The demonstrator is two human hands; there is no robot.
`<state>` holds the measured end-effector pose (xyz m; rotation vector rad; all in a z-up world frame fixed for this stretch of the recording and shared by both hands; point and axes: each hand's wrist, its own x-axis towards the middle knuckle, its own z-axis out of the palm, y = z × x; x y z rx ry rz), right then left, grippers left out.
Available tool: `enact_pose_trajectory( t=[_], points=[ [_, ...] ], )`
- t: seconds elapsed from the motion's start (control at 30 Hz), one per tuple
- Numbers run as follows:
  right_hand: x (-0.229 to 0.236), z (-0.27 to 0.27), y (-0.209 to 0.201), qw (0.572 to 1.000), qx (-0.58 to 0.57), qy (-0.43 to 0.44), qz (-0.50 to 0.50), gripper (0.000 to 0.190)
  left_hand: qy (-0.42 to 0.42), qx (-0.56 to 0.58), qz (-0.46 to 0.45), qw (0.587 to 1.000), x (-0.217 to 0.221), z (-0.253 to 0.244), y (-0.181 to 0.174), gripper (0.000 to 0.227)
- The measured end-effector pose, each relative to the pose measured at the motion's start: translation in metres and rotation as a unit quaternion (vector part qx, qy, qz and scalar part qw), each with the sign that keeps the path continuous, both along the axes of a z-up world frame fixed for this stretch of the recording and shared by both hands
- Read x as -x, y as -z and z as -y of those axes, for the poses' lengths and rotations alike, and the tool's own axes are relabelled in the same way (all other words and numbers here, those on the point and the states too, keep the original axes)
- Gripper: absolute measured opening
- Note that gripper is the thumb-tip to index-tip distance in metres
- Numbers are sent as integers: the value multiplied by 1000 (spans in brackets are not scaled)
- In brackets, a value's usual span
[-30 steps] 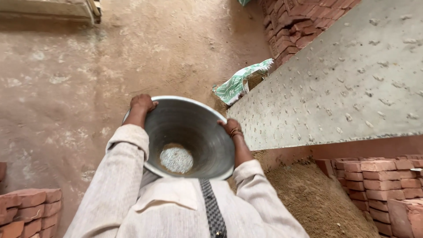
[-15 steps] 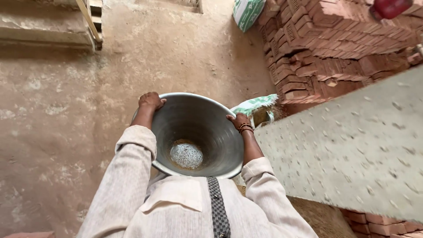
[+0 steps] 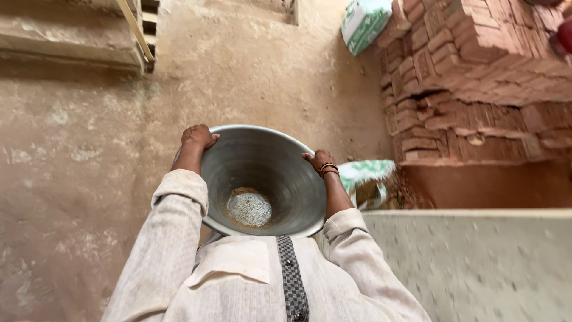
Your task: The person carries a large metal basin filled with sand down an unfinished concrete staircase, walks to a sand pile outside, and dumps the sand onto the pile by hand. They then carry the empty basin back up the stairs, where another person refills it, and repeat the trip.
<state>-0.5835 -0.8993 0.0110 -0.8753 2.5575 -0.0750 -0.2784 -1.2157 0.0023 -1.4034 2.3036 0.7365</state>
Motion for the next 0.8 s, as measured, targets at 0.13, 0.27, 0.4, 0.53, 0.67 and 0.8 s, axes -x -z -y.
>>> enact_pose_trajectory(
  t=[0.13,0.27,0.4,0.53,0.67,0.8],
  points=[
    [42,59,10,1000,2,-26,-1,70,-11,20,23,999,35,50,-5,65],
    [84,109,-11,999,25,-10,46,66,-16,39,42,998,76,90,-16,64],
    [147,155,3,998,-9,-48,38,71,-34,39,29,998,127,128,-31,61],
    [171,173,9,997,17,-38,62,67,-46,48,52,996,152,142,-23,64],
    [199,190,30,996,-3,-44,77,69,-61,-6,92,994,176,157,-20,63],
    [237,216,40,994,-44,-41,94,72,-46,-7,94,994,215,192,10,62]
  ],
)
